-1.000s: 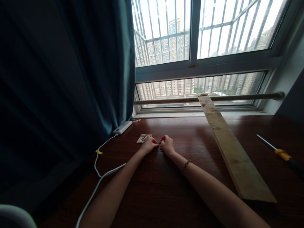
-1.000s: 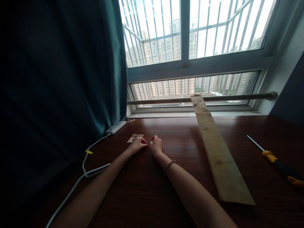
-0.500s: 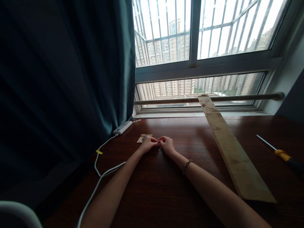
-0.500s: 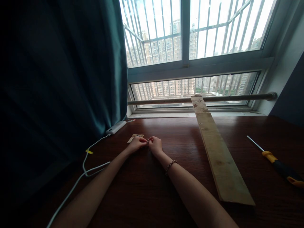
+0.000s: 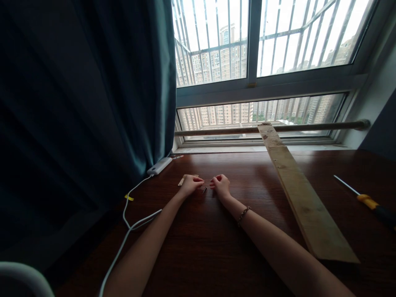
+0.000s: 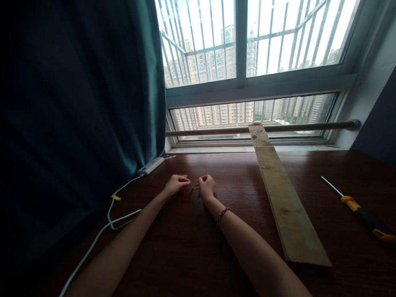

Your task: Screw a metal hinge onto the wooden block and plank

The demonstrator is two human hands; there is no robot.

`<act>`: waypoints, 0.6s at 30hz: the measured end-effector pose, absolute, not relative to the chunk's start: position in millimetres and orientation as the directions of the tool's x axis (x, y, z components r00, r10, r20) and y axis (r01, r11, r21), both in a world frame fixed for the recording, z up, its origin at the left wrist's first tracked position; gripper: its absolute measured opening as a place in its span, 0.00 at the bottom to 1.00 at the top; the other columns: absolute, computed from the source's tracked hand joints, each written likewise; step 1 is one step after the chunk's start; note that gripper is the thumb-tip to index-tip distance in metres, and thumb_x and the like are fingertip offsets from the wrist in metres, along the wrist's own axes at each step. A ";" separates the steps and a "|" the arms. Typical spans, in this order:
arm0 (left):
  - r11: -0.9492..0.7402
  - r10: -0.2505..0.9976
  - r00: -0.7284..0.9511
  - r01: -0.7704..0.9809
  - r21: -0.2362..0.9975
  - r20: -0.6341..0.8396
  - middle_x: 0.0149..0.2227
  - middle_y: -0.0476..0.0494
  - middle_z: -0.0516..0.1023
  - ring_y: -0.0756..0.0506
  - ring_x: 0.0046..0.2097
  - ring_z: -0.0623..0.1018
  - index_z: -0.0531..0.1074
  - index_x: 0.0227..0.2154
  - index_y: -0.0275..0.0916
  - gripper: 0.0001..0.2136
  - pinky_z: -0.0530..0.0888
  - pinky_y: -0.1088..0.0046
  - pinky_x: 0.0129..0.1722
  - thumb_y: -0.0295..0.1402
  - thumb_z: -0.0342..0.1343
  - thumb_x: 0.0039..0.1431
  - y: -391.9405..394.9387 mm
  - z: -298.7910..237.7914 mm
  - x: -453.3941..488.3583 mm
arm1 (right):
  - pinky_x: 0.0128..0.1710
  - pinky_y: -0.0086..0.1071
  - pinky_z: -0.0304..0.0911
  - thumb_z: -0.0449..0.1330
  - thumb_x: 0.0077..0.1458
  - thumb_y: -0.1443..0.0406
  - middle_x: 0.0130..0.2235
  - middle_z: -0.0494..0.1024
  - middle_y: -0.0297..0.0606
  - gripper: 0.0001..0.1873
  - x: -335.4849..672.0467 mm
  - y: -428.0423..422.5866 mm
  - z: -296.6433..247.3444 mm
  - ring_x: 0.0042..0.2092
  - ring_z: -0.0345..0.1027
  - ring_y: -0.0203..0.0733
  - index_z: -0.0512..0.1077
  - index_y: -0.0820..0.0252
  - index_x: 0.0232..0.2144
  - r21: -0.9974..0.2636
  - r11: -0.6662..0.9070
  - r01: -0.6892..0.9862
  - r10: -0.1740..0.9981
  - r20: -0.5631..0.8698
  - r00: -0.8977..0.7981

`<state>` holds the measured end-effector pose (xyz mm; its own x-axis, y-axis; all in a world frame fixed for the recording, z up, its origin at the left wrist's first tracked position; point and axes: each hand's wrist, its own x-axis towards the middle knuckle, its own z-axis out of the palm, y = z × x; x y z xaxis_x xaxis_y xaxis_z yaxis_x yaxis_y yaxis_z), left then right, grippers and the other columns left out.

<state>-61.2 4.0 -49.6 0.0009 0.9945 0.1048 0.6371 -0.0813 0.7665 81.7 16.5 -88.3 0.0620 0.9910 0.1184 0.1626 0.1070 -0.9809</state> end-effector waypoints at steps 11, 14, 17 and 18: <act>0.268 0.955 -0.211 0.305 0.914 -0.210 0.21 0.44 0.74 0.47 0.27 0.77 0.72 0.23 0.31 0.03 0.71 0.76 0.24 0.25 0.59 0.43 -0.8 -48.1 -50.1 | 0.15 0.22 0.59 0.61 0.37 0.74 0.14 0.71 0.35 0.03 80.5 12.6 -91.8 0.17 0.67 0.36 0.72 0.67 0.22 -0.951 0.030 0.306 0.994 -0.004 -0.109; 0.284 0.951 -0.197 0.247 0.926 -0.239 0.22 0.43 0.75 0.45 0.28 0.78 0.72 0.24 0.30 0.03 0.73 0.75 0.24 0.25 0.59 0.44 -4.4 -47.0 -45.5 | 0.18 0.21 0.59 0.61 0.38 0.73 0.18 0.74 0.37 0.05 79.6 10.9 -93.5 0.19 0.69 0.36 0.74 0.67 0.25 -0.935 0.080 0.345 0.994 0.047 -0.102; 0.296 0.946 -0.192 0.187 0.937 -0.260 0.23 0.42 0.75 0.46 0.27 0.77 0.72 0.24 0.30 0.03 0.74 0.74 0.25 0.24 0.59 0.44 -7.0 -47.2 -41.6 | 0.19 0.22 0.59 0.61 0.42 0.70 0.22 0.76 0.39 0.06 79.0 6.6 -92.0 0.21 0.70 0.36 0.75 0.66 0.27 -0.921 0.127 0.367 0.990 0.096 -0.100; 0.298 0.944 -0.198 0.168 0.940 -0.264 0.22 0.42 0.75 0.46 0.26 0.77 0.72 0.24 0.30 0.03 0.74 0.74 0.25 0.24 0.59 0.43 -7.5 -47.6 -40.7 | 0.20 0.22 0.60 0.61 0.42 0.69 0.23 0.77 0.39 0.06 78.9 4.7 -90.9 0.21 0.70 0.36 0.75 0.65 0.27 -0.916 0.142 0.374 0.989 0.112 -0.100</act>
